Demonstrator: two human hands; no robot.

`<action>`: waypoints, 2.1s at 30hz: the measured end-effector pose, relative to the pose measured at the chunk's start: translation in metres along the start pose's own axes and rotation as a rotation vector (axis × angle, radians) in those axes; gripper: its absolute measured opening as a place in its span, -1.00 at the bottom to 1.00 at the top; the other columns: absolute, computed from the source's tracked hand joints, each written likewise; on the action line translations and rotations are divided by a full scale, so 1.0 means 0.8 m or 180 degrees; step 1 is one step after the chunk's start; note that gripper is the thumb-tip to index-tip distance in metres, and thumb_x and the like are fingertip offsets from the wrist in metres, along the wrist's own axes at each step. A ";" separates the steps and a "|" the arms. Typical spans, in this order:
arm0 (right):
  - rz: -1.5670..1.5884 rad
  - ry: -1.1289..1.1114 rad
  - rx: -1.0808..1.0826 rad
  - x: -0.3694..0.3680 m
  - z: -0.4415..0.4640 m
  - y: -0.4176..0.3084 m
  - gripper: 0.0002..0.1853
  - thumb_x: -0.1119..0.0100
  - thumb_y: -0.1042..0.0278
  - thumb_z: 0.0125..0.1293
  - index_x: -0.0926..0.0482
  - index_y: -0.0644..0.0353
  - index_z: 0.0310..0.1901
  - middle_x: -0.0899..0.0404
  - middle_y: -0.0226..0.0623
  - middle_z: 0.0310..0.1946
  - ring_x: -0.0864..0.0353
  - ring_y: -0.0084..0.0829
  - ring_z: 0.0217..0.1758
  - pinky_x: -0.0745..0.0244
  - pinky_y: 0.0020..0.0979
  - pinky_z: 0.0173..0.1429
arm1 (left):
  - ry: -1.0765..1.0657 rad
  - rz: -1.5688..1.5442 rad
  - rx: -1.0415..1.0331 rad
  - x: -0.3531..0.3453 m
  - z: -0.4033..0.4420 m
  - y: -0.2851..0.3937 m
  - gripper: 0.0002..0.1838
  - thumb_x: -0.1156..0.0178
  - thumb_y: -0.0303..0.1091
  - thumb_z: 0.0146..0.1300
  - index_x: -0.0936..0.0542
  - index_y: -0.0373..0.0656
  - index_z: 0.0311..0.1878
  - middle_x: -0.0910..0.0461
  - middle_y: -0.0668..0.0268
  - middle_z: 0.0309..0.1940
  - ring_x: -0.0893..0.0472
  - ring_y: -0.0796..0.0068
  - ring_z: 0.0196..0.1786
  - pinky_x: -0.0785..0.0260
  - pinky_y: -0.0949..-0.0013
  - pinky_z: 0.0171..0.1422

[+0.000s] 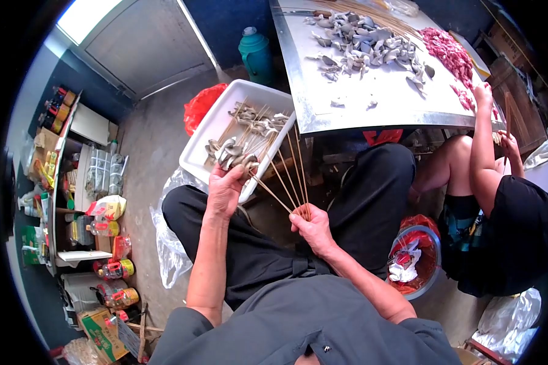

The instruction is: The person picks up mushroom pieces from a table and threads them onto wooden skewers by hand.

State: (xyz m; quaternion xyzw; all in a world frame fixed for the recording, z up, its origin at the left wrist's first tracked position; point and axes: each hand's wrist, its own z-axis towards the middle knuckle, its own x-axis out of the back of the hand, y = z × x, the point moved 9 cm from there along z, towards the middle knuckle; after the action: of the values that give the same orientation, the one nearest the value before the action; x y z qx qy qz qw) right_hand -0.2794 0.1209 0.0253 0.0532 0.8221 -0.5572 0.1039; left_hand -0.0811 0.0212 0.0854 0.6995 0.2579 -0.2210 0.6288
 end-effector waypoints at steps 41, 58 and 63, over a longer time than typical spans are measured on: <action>-0.0159 -0.0014 -0.0129 0.003 -0.002 0.008 -0.91 -0.22 0.43 0.27 -0.54 0.23 -0.34 -0.51 -0.49 -0.59 -0.44 -0.71 -0.55 -0.28 -0.63 -0.47 | 0.0436 0.0117 -0.0044 0.034 0.003 -0.020 -0.83 -0.11 -0.31 0.40 -0.52 -0.23 -0.12 -0.65 0.17 -0.27 -0.68 0.35 -0.22 -0.58 0.40 -0.17; -0.0297 0.0032 -0.0071 0.008 -0.003 0.013 -0.91 -0.23 0.47 0.25 -0.53 0.25 -0.36 -0.51 -0.48 -0.58 -0.46 -0.69 -0.55 -0.33 -0.62 -0.45 | 0.0161 0.0606 0.0069 0.029 -0.003 -0.043 -0.84 -0.18 -0.36 0.36 -0.54 -0.26 -0.11 -0.64 0.35 -0.29 -0.58 0.66 -0.29 -0.43 0.58 -0.20; -0.0219 -0.0031 -0.0059 0.007 -0.006 0.019 -0.92 -0.22 0.46 0.25 -0.53 0.24 -0.36 -0.52 -0.48 -0.58 -0.45 -0.70 -0.55 -0.30 -0.62 -0.47 | 0.0134 0.0570 0.0021 0.019 -0.007 -0.045 -0.83 -0.17 -0.37 0.36 -0.53 -0.25 -0.09 -0.64 0.34 -0.27 -0.59 0.66 -0.28 -0.44 0.58 -0.19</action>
State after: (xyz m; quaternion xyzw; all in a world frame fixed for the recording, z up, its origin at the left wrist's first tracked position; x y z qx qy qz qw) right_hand -0.2821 0.1306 0.0120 0.0213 0.8281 -0.5531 0.0893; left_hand -0.0921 0.0306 0.0490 0.7262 0.2067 -0.1500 0.6382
